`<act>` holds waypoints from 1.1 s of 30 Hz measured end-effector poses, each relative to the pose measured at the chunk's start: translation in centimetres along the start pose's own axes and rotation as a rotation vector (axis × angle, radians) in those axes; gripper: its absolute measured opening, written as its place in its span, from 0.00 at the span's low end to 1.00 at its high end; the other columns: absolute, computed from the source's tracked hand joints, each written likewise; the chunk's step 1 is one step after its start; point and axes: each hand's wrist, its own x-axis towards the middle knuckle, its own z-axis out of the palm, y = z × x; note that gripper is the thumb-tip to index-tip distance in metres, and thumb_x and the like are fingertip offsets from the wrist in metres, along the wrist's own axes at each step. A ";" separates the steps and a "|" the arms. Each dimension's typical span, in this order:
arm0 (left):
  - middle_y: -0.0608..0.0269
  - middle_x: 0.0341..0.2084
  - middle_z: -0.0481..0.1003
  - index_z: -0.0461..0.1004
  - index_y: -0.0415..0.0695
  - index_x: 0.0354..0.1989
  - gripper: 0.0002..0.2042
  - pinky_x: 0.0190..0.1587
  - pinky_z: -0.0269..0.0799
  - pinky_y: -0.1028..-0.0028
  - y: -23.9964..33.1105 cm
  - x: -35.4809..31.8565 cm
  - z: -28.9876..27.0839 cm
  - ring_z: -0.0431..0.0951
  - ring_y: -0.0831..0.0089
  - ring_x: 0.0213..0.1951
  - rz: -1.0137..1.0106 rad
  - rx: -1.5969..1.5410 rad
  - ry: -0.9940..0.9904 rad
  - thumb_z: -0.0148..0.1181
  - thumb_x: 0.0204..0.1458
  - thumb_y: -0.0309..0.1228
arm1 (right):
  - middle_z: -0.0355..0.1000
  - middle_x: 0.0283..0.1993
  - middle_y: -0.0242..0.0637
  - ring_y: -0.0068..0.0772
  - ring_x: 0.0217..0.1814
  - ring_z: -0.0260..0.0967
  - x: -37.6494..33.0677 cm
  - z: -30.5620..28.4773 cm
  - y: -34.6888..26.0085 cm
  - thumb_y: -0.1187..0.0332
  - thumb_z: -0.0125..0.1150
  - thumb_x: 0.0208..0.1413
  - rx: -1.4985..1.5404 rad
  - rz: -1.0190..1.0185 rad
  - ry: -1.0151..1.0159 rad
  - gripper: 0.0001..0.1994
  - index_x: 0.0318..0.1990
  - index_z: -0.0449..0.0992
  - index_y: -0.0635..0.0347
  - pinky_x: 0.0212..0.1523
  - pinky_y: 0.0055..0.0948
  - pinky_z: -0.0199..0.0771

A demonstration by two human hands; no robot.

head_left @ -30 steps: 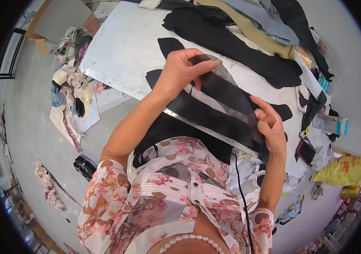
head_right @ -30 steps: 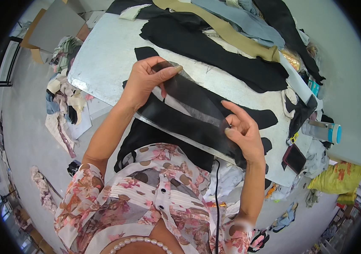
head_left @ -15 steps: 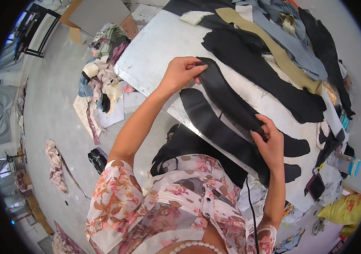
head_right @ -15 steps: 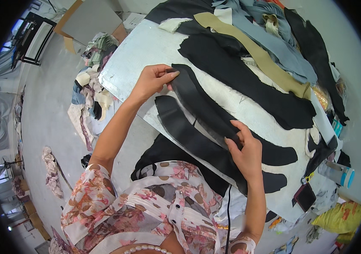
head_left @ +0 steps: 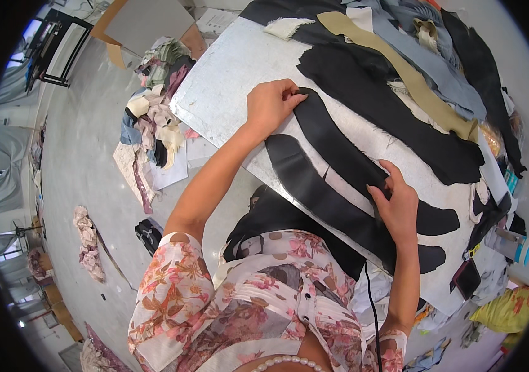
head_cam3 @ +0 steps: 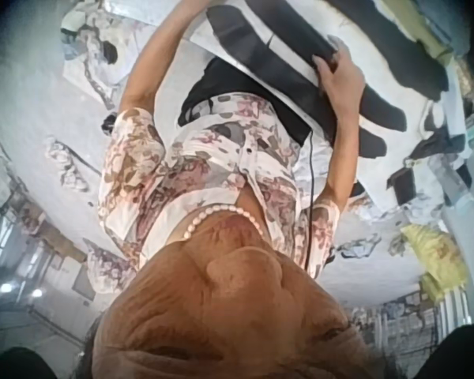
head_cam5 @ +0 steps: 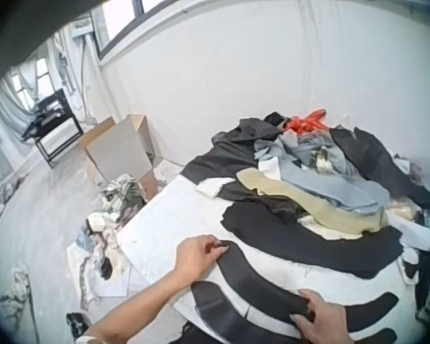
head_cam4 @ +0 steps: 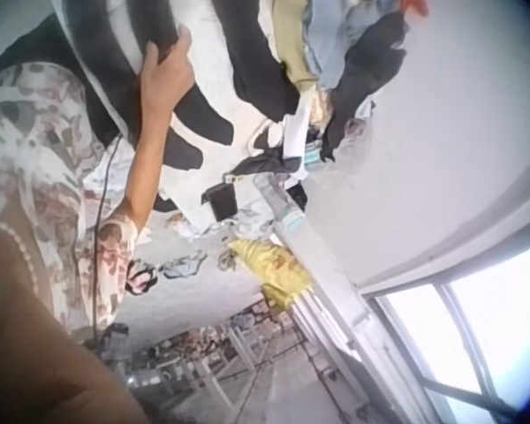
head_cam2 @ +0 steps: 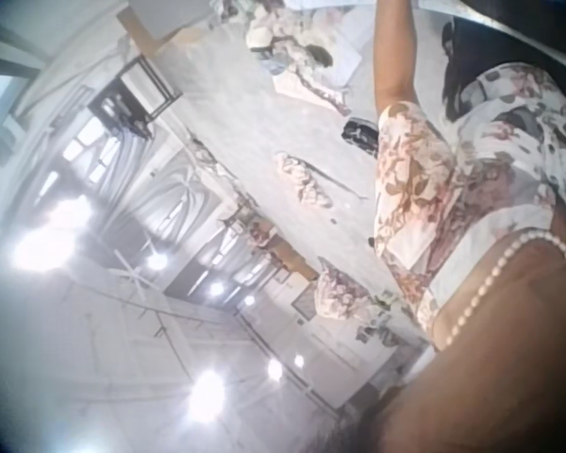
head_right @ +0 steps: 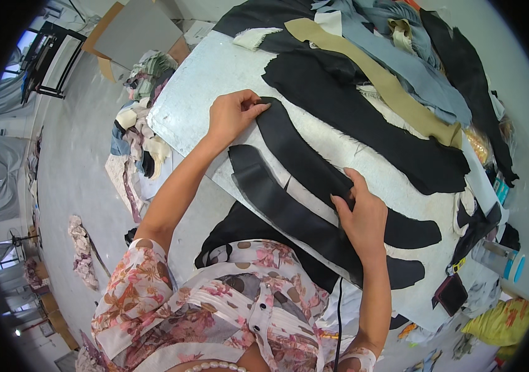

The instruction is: The person arranges several black fabric strips on a white table surface. They smooth and reposition the strips repeatedly, occasionally lifting and folding them to adjust placement. The workspace contains additional fabric scraps and tools nearby.

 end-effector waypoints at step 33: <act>0.50 0.69 0.55 0.64 0.40 0.64 0.33 0.72 0.45 0.52 6.1 -7.3 -0.4 0.52 0.55 0.71 0.799 0.107 -0.646 0.54 0.58 0.52 | 0.68 0.21 0.32 0.21 0.19 0.60 -1.8 -3.6 3.1 0.78 0.69 0.46 0.453 0.383 -0.125 0.28 0.58 0.71 0.60 0.25 0.24 0.63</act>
